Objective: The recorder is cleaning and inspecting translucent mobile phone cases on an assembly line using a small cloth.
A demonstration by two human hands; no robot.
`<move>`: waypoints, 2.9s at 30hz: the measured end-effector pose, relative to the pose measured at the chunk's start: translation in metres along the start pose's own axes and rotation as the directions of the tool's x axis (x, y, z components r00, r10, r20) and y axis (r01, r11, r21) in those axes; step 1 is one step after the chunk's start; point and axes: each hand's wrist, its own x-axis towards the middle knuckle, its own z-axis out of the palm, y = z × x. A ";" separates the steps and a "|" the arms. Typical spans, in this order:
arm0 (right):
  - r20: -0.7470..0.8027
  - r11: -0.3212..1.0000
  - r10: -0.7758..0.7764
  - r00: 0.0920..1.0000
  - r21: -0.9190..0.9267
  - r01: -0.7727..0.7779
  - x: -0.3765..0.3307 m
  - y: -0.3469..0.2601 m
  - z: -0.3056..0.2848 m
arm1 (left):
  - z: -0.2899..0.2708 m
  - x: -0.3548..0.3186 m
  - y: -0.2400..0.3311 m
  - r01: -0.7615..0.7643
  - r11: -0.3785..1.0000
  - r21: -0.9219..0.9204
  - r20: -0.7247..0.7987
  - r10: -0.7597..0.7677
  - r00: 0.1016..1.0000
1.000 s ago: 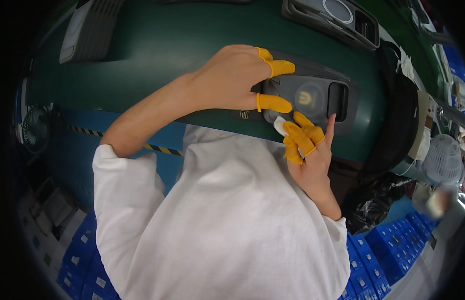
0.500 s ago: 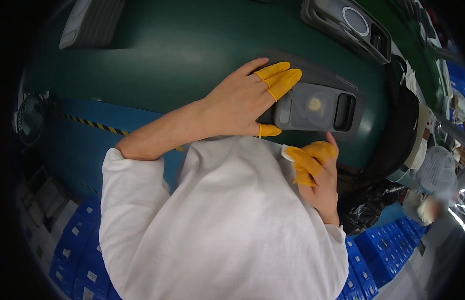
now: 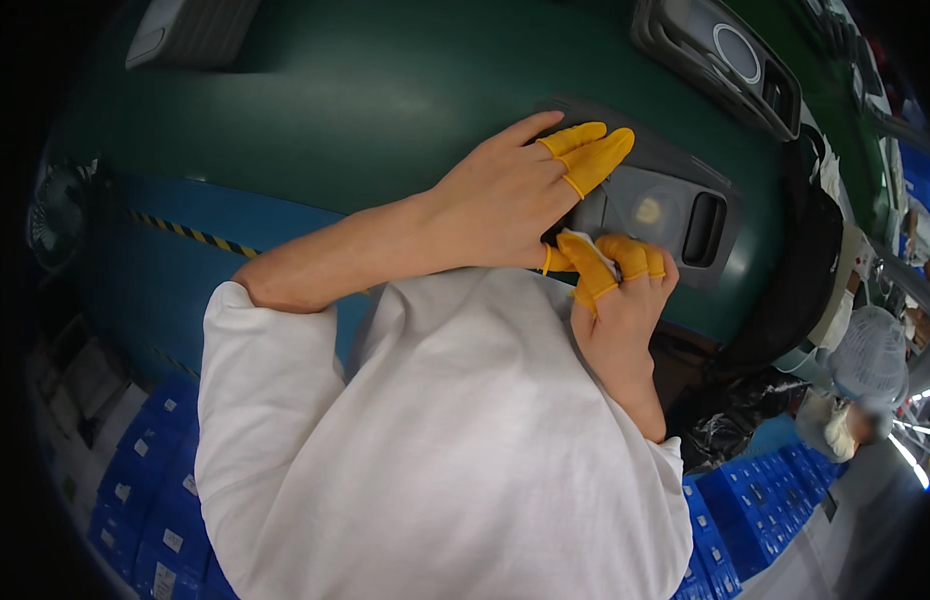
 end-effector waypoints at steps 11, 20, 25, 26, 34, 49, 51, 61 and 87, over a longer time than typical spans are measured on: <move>-0.117 0.996 0.084 0.990 0.023 -0.082 -0.001 0.003 0.009 | 0.003 0.000 0.007 0.033 0.999 -0.034 -0.033 -0.034 0.999; -0.082 0.997 0.030 0.996 -0.073 -0.036 -0.002 0.005 0.004 | 0.012 0.000 0.014 0.068 0.997 0.027 -0.047 -0.066 0.997; -0.051 0.995 0.053 0.997 -0.085 -0.057 -0.009 0.003 -0.001 | 0.002 0.002 0.016 0.114 0.994 -0.003 0.137 -0.112 0.984; -0.052 0.994 0.048 0.998 -0.098 -0.052 -0.004 0.003 -0.002 | 0.005 0.002 0.016 0.104 0.994 0.025 0.085 -0.106 0.991; -0.024 0.993 0.064 0.998 -0.101 -0.066 -0.010 0.005 -0.002 | 0.009 0.001 0.017 0.096 0.995 0.010 0.034 -0.097 0.995; -0.344 0.957 0.278 0.897 0.017 -0.290 0.008 0.013 0.018 | 0.007 0.001 0.015 0.094 0.995 0.022 -0.018 -0.094 0.995; -0.364 0.889 0.458 0.811 0.190 -0.416 0.010 0.011 0.020 | 0.010 0.000 0.016 0.105 0.994 0.026 0.045 -0.107 0.993; -0.271 0.894 0.431 0.861 0.255 -0.368 0.018 0.019 0.018 | -0.001 0.007 0.022 0.195 0.978 -0.074 0.158 -0.181 0.971; -0.703 0.788 0.610 0.365 0.586 -0.190 -0.027 0.036 -0.001 | 0.016 -0.001 0.027 0.084 0.996 0.034 -0.115 -0.079 0.990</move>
